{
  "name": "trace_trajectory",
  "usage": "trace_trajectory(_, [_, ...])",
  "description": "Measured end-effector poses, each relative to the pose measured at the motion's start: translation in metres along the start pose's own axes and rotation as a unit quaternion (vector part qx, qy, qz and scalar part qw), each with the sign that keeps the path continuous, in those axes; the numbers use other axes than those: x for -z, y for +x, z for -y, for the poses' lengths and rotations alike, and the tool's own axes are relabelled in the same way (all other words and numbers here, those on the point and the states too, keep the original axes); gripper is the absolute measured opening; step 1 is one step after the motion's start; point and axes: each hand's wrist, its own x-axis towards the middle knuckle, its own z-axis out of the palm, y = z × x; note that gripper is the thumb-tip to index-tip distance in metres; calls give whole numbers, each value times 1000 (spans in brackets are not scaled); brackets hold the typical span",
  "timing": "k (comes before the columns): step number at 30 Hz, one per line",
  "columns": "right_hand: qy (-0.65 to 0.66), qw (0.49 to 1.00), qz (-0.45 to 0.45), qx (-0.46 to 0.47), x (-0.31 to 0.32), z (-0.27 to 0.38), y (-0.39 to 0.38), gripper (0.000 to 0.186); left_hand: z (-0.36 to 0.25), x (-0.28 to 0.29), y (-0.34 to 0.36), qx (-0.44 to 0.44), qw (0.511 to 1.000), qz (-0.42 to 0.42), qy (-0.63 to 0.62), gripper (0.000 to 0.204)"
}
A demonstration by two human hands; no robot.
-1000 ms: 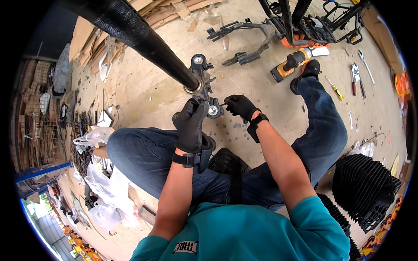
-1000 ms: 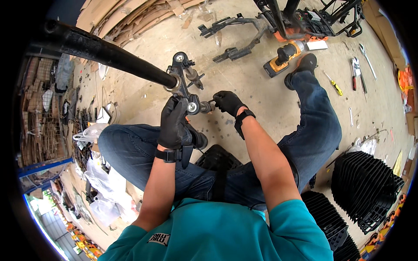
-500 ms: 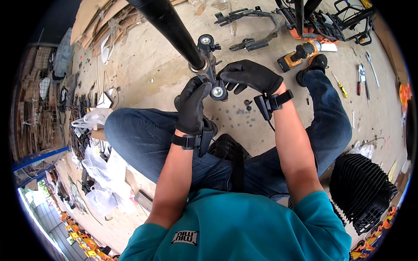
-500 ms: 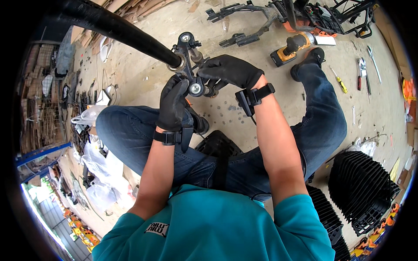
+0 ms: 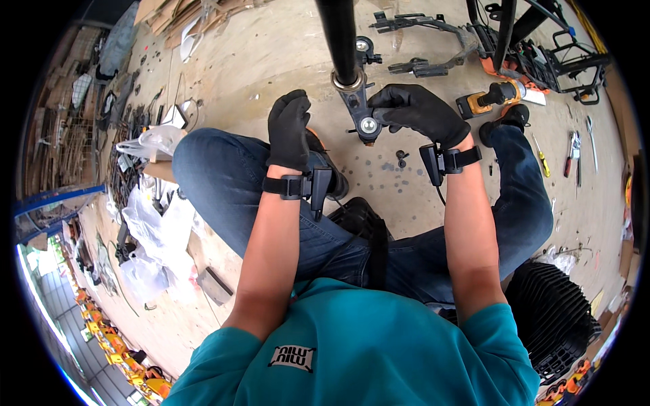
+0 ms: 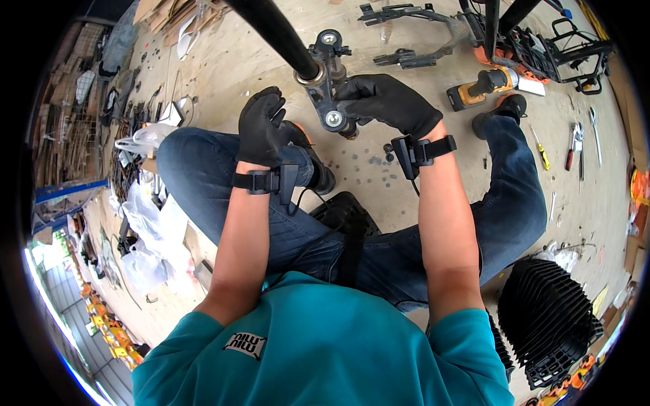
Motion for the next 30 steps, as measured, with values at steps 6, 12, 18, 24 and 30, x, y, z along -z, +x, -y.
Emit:
trace_trajectory(6, [-10, 1000, 13, -13, -1, 0, 1, 29, -5, -12, -7, 64, 994, 8, -89, 27])
trace_trajectory(12, [-38, 999, 0, -30, 3, 0, 0, 30, -7, -18, -7, 37, 997, 10, -70, 28])
trace_trajectory(18, [-37, 999, 1, -17, 4, -1, -2, 30, -8, -20, -7, 38, 995, 40, -80, 30])
trace_trajectory(24, [-45, 999, 9, -22, 0, 2, 0, 31, -13, -23, -11, 28, 994, 79, -74, 32])
trace_trajectory(30, [-62, 998, 9, -18, 4, -2, 0, 29, -15, -28, -13, 16, 988, 139, -72, 34])
